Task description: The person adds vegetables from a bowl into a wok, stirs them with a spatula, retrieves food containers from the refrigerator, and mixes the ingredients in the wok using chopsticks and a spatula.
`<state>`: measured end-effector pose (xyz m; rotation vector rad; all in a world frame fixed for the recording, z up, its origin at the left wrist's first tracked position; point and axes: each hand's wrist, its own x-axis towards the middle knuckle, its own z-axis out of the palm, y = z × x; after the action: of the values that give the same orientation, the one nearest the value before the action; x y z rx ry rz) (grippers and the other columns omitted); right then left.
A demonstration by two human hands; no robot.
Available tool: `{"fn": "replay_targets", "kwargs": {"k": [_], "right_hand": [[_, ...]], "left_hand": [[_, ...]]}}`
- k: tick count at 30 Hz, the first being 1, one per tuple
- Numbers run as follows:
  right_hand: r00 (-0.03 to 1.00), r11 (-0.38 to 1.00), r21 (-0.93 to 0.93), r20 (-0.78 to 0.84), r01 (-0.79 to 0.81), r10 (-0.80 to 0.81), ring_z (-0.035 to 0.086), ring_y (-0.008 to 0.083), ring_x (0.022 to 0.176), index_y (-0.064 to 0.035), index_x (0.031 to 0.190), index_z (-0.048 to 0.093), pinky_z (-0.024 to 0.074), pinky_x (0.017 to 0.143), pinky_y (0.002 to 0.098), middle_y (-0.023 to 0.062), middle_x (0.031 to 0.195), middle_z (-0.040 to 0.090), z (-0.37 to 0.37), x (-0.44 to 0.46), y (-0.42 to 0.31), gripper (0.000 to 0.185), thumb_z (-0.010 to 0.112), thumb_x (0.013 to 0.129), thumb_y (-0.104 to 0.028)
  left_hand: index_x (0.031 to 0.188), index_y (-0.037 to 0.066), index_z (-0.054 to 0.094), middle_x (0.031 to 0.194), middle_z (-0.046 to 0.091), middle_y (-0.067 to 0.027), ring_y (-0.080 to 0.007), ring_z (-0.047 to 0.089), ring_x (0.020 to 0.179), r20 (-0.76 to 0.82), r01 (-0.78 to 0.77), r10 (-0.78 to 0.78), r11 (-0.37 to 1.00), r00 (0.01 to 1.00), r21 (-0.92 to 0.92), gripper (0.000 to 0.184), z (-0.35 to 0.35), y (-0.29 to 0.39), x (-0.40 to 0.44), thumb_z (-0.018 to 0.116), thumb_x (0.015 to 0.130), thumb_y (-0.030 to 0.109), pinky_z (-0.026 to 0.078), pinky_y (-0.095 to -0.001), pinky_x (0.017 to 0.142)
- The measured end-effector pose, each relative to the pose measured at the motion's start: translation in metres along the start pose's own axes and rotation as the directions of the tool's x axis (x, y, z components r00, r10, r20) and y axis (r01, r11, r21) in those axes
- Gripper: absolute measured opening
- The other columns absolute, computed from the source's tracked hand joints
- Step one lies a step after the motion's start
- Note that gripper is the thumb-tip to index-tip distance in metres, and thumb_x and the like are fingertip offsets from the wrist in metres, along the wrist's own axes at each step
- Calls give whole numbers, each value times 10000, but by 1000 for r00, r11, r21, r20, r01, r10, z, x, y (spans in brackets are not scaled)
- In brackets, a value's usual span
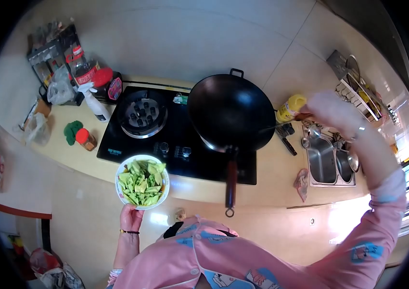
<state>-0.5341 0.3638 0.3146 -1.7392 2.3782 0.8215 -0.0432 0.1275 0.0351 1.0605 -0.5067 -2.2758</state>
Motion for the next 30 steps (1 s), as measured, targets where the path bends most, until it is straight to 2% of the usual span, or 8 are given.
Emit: {"fn": "replay_targets", "kwargs": {"k": [2, 4, 7, 12, 16, 22, 29, 30], "right_hand": [[994, 992, -124, -104, -32, 19, 613, 253, 709, -195, 807, 692, 467, 621, 360, 79, 713, 625, -30, -37, 14, 114, 606, 740, -226], [985, 937, -303, -38, -171, 168, 603, 221, 653, -213, 786, 691, 460, 623, 353, 41, 641, 607, -61, -70, 15, 102, 621, 713, -201], [969, 892, -392, 5, -225, 246, 600, 220, 643, -216, 838, 681, 461, 617, 353, 47, 640, 601, -63, -82, 15, 138, 635, 712, -186], [922, 932, 9, -145, -362, 360, 629, 261, 739, -206, 975, 631, 492, 632, 387, 83, 765, 636, 7, -29, 2, 244, 568, 750, -134], [920, 917, 136, -67, -376, 387, 637, 256, 810, -187, 1014, 612, 506, 653, 366, 93, 827, 648, 25, 37, -49, 249, 516, 797, -112], [934, 922, 158, 16, -355, 357, 635, 272, 855, -102, 996, 610, 506, 696, 361, 110, 891, 649, 44, 73, -75, 209, 507, 815, -89], [964, 958, 119, 87, -261, 251, 632, 265, 862, -159, 1019, 625, 503, 706, 366, 99, 891, 651, 34, 44, -65, 260, 514, 800, -71], [982, 976, 120, 68, -181, 174, 627, 267, 818, -166, 1028, 615, 498, 677, 378, 97, 848, 641, 34, 36, -57, 259, 551, 782, -117]], "left_hand": [[1233, -43, 373, 1245, 466, -145, -272, 485, 1119, 0, 10, -10, 1000, 1000, 1, 524, -1, 0, 2, 453, 716, -17, 417, -392, 962], [1232, -44, 374, 1245, 466, -145, -272, 485, 1119, 23, 8, -8, 1000, 1000, 3, 522, 0, -1, 4, 453, 716, -16, 418, -390, 961], [1229, -45, 375, 1243, 468, -145, -271, 487, 1117, 51, 14, -14, 1000, 999, 2, 519, -7, 6, 14, 453, 717, -12, 422, -386, 957], [1226, -45, 379, 1234, 476, -140, -268, 495, 1106, 39, 23, -22, 1000, 999, -8, 515, 8, 6, 11, 457, 718, -6, 432, -383, 946], [1195, -39, 409, 1195, 503, -139, -265, 515, 1077, 42, 45, -45, 999, 998, 6, 491, 4, 19, 12, 469, 709, -6, 440, -380, 942], [1168, -33, 435, 1167, 522, -137, -258, 526, 1062, 28, 38, -38, 999, 999, 5, 471, 11, 14, 5, 482, 700, -3, 438, -375, 950], [1236, -29, 376, 1225, 478, -145, -264, 506, 1097, 77, 57, -57, 998, 995, 2, 537, 14, 16, 11, 466, 708, -15, 435, -374, 953], [1236, -29, 376, 1225, 478, -145, -264, 506, 1097, 82, 61, -61, 998, 995, 4, 537, 15, 16, 13, 466, 708, -15, 435, -374, 953]]}}
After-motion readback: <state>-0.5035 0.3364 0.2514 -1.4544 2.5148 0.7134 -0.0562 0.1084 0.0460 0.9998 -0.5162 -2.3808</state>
